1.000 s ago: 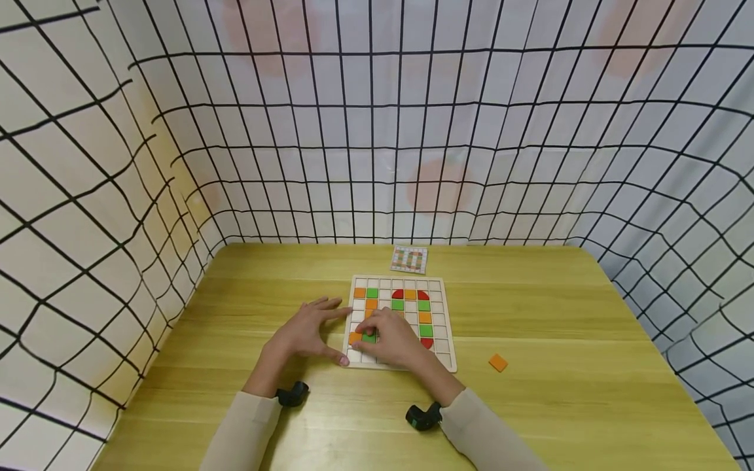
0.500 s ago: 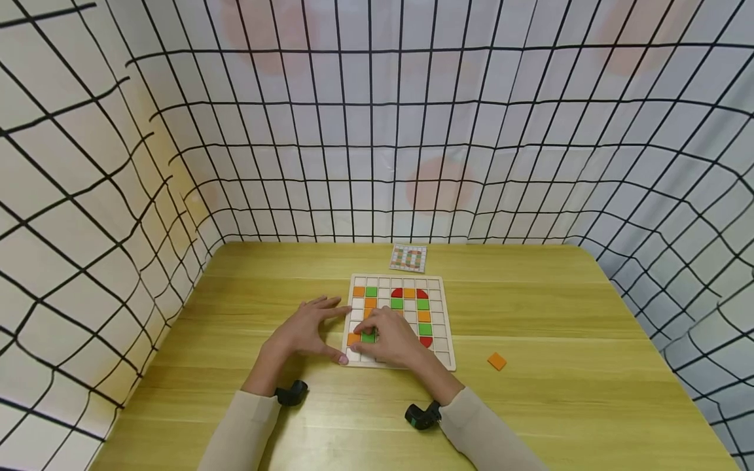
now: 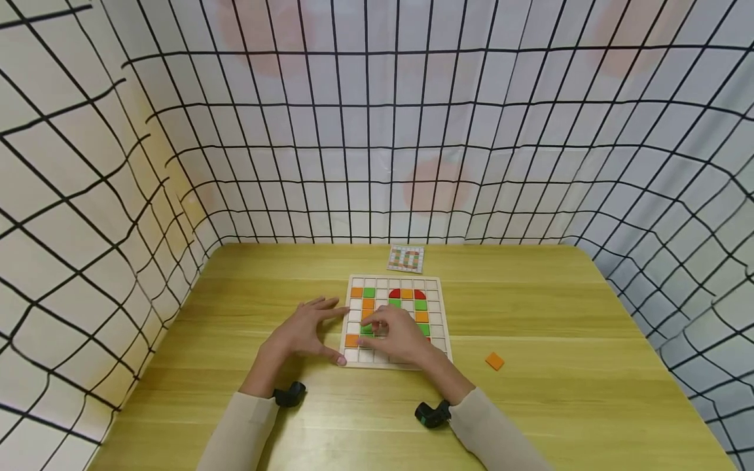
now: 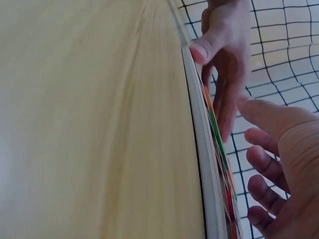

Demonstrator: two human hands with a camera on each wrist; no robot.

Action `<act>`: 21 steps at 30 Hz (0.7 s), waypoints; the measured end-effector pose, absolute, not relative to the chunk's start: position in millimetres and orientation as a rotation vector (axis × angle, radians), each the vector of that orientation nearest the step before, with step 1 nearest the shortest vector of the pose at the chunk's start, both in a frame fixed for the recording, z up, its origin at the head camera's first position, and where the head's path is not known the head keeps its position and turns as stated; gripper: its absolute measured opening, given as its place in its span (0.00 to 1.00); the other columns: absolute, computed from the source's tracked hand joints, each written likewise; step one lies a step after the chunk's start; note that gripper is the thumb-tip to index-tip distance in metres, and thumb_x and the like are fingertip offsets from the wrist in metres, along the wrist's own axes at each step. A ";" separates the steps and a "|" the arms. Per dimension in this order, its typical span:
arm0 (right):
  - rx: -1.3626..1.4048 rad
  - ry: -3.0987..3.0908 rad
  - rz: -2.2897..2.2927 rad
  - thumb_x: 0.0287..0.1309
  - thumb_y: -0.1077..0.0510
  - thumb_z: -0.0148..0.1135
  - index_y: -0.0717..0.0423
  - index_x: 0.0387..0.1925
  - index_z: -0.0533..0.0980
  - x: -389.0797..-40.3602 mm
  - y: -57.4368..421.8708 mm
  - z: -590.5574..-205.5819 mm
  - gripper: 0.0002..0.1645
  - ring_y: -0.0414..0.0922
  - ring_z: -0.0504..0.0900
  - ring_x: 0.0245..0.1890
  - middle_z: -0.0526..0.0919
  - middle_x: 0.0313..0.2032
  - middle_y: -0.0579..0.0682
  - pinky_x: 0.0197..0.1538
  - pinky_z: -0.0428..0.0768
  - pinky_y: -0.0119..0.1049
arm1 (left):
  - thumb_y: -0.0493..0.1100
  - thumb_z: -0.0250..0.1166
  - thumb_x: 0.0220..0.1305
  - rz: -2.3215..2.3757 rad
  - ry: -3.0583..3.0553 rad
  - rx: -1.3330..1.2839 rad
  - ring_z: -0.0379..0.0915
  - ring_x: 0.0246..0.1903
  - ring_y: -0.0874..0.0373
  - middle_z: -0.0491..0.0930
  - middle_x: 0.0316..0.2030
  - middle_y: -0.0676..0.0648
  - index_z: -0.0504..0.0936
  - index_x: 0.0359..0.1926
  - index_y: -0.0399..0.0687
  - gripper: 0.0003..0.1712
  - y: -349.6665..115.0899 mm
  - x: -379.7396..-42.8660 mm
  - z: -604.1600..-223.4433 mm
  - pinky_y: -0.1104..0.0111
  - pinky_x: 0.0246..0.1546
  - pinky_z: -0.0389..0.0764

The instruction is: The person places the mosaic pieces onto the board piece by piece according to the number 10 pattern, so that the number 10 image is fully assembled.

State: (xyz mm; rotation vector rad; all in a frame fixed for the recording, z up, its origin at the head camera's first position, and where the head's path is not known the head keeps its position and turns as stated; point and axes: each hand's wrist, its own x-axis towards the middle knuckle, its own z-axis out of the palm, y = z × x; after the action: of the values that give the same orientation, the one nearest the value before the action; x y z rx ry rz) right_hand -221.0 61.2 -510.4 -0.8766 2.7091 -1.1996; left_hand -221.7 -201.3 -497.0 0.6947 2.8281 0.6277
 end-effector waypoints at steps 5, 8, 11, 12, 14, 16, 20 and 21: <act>-0.831 2.743 -1.216 0.57 0.43 0.77 0.46 0.46 0.87 -219.9 79.7 -510.2 0.19 0.40 0.75 0.34 0.80 0.31 0.41 0.40 0.76 0.33 | 0.77 0.80 0.35 0.621 2.832 0.695 0.49 0.79 0.35 0.61 0.78 0.42 0.70 0.75 0.64 0.64 -201.9 -220.5 -496.3 0.30 0.74 0.48; -0.800 2.776 -1.212 0.56 0.43 0.78 0.46 0.46 0.87 -219.8 93.0 -510.2 0.19 0.40 0.74 0.32 0.79 0.30 0.39 0.36 0.74 0.30 | 0.75 0.81 0.35 0.624 2.835 0.696 0.49 0.79 0.34 0.61 0.78 0.42 0.70 0.75 0.63 0.64 -202.4 -219.8 -495.9 0.29 0.74 0.48; -0.773 2.776 -1.246 0.55 0.44 0.78 0.47 0.47 0.87 -219.1 108.1 -509.1 0.20 0.40 0.74 0.30 0.79 0.29 0.40 0.33 0.73 0.30 | 0.75 0.81 0.35 0.627 2.839 0.700 0.50 0.78 0.33 0.61 0.78 0.41 0.71 0.75 0.62 0.64 -202.7 -219.2 -495.8 0.29 0.74 0.48; -0.773 2.775 -1.257 0.56 0.45 0.78 0.48 0.47 0.87 -218.9 113.5 -508.5 0.20 0.40 0.74 0.30 0.79 0.29 0.40 0.33 0.73 0.30 | 0.75 0.81 0.35 0.631 2.837 0.697 0.50 0.79 0.34 0.61 0.78 0.42 0.71 0.75 0.63 0.64 -202.5 -219.1 -495.8 0.29 0.74 0.48; -0.770 2.777 -1.267 0.56 0.45 0.78 0.49 0.48 0.87 -218.6 124.8 -508.0 0.20 0.40 0.74 0.30 0.79 0.28 0.42 0.33 0.72 0.29 | 0.75 0.81 0.35 0.636 2.836 0.699 0.49 0.79 0.34 0.61 0.78 0.42 0.71 0.75 0.63 0.63 -202.1 -219.3 -496.2 0.29 0.74 0.47; -0.763 2.775 -1.275 0.55 0.46 0.79 0.51 0.47 0.87 -217.8 136.6 -506.4 0.21 0.40 0.73 0.29 0.79 0.27 0.43 0.33 0.72 0.29 | 0.75 0.81 0.35 0.644 2.832 0.695 0.49 0.79 0.34 0.61 0.78 0.42 0.71 0.75 0.63 0.63 -201.4 -219.4 -496.3 0.30 0.75 0.46; -0.730 2.778 -1.272 0.52 0.47 0.81 0.54 0.49 0.86 -215.7 160.0 -503.1 0.25 0.40 0.70 0.26 0.78 0.26 0.46 0.30 0.69 0.29 | 0.75 0.81 0.35 0.656 2.830 0.701 0.49 0.79 0.34 0.61 0.78 0.41 0.71 0.74 0.62 0.63 -200.4 -219.7 -495.9 0.30 0.75 0.46; -0.712 2.780 -1.272 0.51 0.47 0.82 0.54 0.49 0.86 -215.0 165.9 -502.3 0.26 0.40 0.70 0.25 0.78 0.25 0.46 0.30 0.68 0.29 | 0.75 0.81 0.35 0.658 2.830 0.699 0.49 0.79 0.34 0.61 0.78 0.41 0.71 0.75 0.62 0.63 -200.4 -219.6 -495.6 0.30 0.75 0.46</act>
State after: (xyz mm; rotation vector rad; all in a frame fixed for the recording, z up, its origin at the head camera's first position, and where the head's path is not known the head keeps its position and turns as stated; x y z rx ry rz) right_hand -215.0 165.9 -502.3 -0.7122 2.7801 -1.2724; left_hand -219.6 -200.4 -495.6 0.6989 2.8296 0.6577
